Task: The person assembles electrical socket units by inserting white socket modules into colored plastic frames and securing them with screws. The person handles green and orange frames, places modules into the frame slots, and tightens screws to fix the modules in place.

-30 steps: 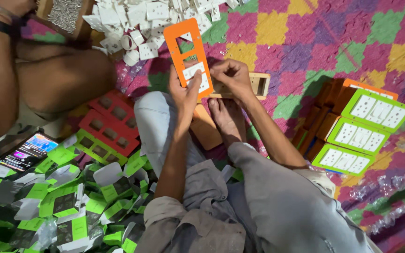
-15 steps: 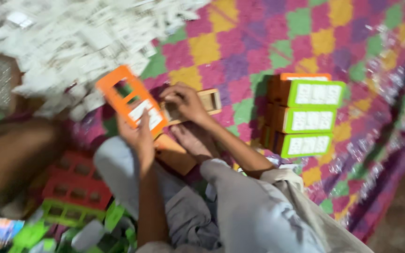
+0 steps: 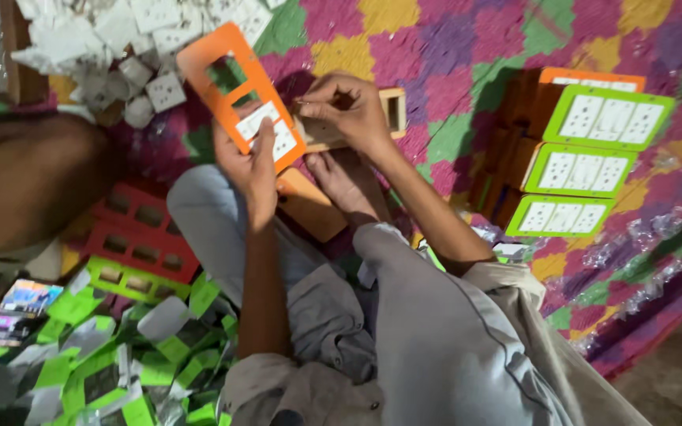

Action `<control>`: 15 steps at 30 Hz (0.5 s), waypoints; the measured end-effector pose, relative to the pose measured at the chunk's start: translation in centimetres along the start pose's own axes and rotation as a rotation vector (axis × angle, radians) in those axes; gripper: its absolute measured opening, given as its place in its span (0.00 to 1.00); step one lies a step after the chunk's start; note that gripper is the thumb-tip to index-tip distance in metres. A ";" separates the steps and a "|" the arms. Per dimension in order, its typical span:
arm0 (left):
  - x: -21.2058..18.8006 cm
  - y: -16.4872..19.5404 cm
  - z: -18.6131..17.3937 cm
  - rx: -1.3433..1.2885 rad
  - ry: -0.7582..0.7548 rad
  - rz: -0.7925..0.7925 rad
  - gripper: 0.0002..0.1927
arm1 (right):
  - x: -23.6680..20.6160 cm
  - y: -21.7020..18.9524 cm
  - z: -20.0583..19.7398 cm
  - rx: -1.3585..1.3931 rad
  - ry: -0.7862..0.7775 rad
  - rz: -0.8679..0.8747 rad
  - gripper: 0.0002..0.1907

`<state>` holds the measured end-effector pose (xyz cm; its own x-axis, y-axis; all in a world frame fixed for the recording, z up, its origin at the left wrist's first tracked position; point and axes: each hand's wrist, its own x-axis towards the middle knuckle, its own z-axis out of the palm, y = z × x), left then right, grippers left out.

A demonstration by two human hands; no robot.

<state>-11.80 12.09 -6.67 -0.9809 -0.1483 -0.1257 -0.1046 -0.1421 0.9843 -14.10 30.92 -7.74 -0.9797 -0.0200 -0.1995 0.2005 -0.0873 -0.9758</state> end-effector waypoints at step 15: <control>-0.3 0.7 0.5 0.083 -0.118 0.126 0.12 | -0.5 -1.6 1.6 0.143 -0.096 0.011 0.04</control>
<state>-11.68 12.51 -5.84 -0.9990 -0.0432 0.0103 0.0124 -0.0481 0.9988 -13.90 29.44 -5.89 -0.9742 -0.1162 -0.1936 0.2158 -0.2273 -0.9496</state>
